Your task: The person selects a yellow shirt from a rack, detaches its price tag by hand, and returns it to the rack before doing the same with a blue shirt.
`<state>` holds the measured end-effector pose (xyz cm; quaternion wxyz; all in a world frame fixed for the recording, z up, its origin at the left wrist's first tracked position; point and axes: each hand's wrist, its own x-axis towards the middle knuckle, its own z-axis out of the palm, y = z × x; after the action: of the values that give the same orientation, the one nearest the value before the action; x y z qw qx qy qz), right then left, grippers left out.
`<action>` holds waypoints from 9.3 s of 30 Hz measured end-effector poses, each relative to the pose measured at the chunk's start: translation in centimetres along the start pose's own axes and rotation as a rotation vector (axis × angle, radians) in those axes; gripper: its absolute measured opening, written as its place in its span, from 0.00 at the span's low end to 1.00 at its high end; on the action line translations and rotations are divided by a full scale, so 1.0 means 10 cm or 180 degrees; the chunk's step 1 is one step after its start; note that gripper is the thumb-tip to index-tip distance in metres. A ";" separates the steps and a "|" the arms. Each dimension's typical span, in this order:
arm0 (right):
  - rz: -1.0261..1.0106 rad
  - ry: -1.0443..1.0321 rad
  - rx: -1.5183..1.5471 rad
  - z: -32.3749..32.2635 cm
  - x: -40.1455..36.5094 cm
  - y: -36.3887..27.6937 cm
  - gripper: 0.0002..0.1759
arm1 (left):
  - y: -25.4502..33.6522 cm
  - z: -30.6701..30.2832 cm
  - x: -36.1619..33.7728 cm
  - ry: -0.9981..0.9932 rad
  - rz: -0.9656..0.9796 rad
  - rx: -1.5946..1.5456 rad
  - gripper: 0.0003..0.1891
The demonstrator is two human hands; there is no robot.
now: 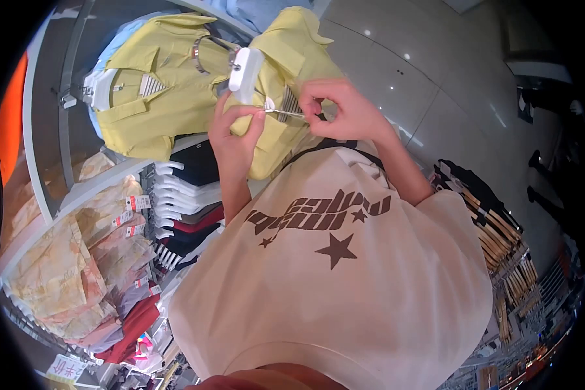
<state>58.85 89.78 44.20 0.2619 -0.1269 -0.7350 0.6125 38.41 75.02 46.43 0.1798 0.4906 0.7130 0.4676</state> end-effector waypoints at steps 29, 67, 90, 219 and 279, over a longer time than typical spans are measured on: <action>-0.0348 -0.0370 0.0450 0.19 -0.04 0.03 0.09 | 0.12 0.26 -0.52 -0.0086 -0.0559 -0.0791 0.12; -0.0672 -0.0071 -0.0449 0.19 0.08 0.25 0.16 | 0.06 0.13 -0.46 -0.0306 -0.1290 -0.2085 0.04; -0.1010 -0.0560 -0.0269 0.64 0.62 -0.14 0.12 | -0.01 -0.53 -0.32 -0.0168 -0.0968 -0.1736 0.03; 0.0516 -0.2529 -0.0993 1.11 2.49 0.04 0.10 | -1.19 -1.40 0.61 -0.0488 -0.0238 -0.1527 0.02; -0.1157 -0.1823 -0.1112 1.34 2.35 0.18 0.15 | -1.22 -1.34 0.46 -0.0003 -0.0155 -0.1643 0.07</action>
<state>31.88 90.90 46.31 0.1247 0.1391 -0.8822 0.4322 20.27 71.44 43.78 0.3105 0.4114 0.5816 0.6294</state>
